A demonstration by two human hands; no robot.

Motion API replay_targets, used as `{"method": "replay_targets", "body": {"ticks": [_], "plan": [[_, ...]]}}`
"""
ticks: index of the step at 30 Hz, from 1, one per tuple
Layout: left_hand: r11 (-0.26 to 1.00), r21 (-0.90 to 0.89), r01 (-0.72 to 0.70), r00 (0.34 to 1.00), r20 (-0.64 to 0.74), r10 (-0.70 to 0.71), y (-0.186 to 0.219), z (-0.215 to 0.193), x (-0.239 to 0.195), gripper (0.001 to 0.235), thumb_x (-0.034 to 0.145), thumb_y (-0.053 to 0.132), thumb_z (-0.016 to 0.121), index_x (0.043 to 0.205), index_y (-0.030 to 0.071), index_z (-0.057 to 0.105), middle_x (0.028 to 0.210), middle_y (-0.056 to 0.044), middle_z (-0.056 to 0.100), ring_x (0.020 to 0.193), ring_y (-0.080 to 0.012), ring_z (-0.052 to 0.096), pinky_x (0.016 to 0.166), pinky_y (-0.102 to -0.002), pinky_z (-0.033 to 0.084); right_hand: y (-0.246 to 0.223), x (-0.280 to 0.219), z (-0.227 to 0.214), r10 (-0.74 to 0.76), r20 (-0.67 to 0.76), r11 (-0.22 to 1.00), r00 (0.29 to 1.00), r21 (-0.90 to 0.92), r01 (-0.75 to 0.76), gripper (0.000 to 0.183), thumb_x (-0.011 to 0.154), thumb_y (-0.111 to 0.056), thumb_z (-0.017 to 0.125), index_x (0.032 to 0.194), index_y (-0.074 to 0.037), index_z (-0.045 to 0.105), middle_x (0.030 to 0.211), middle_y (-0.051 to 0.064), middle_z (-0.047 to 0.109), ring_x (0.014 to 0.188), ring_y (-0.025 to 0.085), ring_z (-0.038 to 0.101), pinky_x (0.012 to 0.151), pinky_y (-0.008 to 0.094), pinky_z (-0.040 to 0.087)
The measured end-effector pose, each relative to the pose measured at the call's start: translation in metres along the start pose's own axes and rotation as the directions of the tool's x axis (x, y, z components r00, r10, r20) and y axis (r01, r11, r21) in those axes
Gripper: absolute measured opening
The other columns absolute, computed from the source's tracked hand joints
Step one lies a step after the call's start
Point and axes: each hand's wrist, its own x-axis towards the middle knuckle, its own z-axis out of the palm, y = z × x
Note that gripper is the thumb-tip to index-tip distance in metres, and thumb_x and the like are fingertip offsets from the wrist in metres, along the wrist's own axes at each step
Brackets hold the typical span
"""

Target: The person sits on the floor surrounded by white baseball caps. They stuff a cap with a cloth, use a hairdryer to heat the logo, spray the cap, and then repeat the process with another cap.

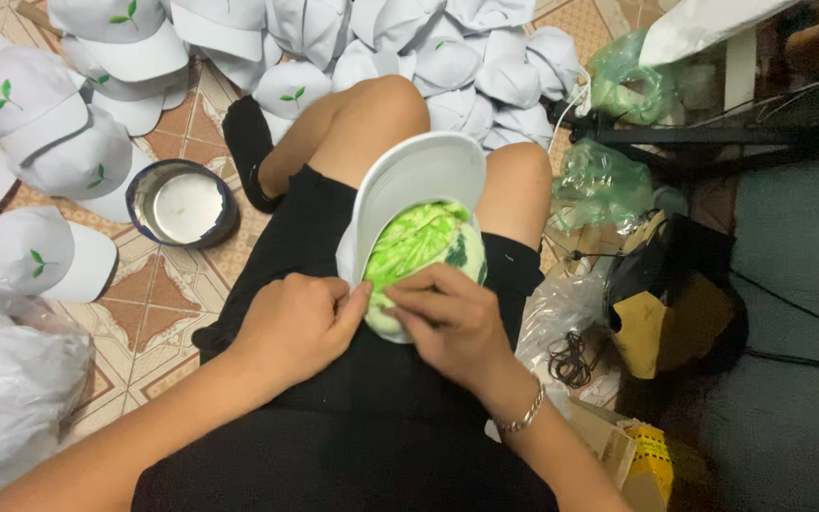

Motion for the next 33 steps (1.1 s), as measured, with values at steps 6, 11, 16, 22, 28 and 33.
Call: {"method": "replay_targets", "body": {"ticks": [6,11,16,22,28,33], "plan": [[0.935,-0.349,-0.063,0.993,0.070,0.093,-0.008,0.013,0.000,0.040,0.097,0.024,0.054,0.073,-0.006,0.062,0.063,-0.026,0.060,0.054,-0.0365,0.067,0.054,-0.046,0.049,0.018,-0.008,0.010,-0.130,-0.042,0.989,0.991,-0.080,0.126,0.017,0.081,-0.005,0.085,0.094,-0.006,0.075,0.093,0.005,0.071,0.083,0.019,0.071,0.072,0.030,0.058],[0.905,-0.412,-0.104,0.993,0.007,0.117,-0.013,0.021,0.003,0.034,0.097,0.019,0.054,0.074,-0.006,0.059,0.065,-0.026,0.059,0.057,-0.0380,0.066,0.055,-0.045,0.049,0.016,-0.001,0.036,-0.239,0.077,0.911,0.968,-0.328,0.251,0.012,0.078,-0.009,0.081,0.085,-0.006,0.072,0.083,0.003,0.067,0.075,0.022,0.066,0.065,0.037,0.049],[0.916,-0.320,-0.241,0.969,-0.036,0.242,-0.023,0.023,0.005,0.028,0.094,0.016,0.059,0.076,-0.005,0.061,0.072,-0.025,0.063,0.066,-0.0422,0.065,0.058,-0.047,0.049,0.022,-0.007,0.011,-0.205,0.153,0.972,0.967,-0.087,0.220,0.014,0.079,-0.008,0.080,0.092,-0.007,0.074,0.093,0.005,0.069,0.084,0.023,0.070,0.076,0.036,0.054],[0.808,-0.002,-0.589,0.803,-0.109,0.586,-0.032,0.002,0.012,0.017,0.089,0.014,0.067,0.090,-0.001,0.058,0.084,-0.019,0.061,0.083,-0.0395,0.062,0.076,-0.047,0.051,0.075,-0.021,-0.021,0.128,-0.321,0.936,0.938,0.352,-0.008,0.084,0.081,-0.017,0.088,0.144,-0.016,0.033,0.136,0.006,0.054,0.123,0.018,0.061,0.100,0.034,0.058],[0.761,0.215,-0.612,0.737,-0.196,0.647,-0.023,-0.015,0.062,0.016,0.088,0.008,0.072,0.095,0.001,0.059,0.090,-0.019,0.059,0.090,-0.0383,0.060,0.082,-0.046,0.050,0.139,-0.002,-0.022,0.278,-0.120,0.793,0.953,0.588,-0.157,0.098,0.085,-0.032,0.086,0.163,-0.003,0.034,0.166,0.012,0.041,0.152,0.021,0.045,0.128,0.035,0.038],[0.204,-0.915,-0.349,0.922,-0.296,0.250,0.003,-0.001,0.103,0.044,0.103,0.031,0.066,0.129,-0.002,0.055,0.110,-0.013,0.063,0.102,-0.0280,0.064,0.094,-0.040,0.052,0.149,0.042,-0.028,0.158,-0.443,0.881,0.882,0.467,0.077,0.095,0.092,-0.025,0.089,0.164,-0.010,0.029,0.161,0.010,0.041,0.146,0.020,0.048,0.125,0.037,0.045]]}}
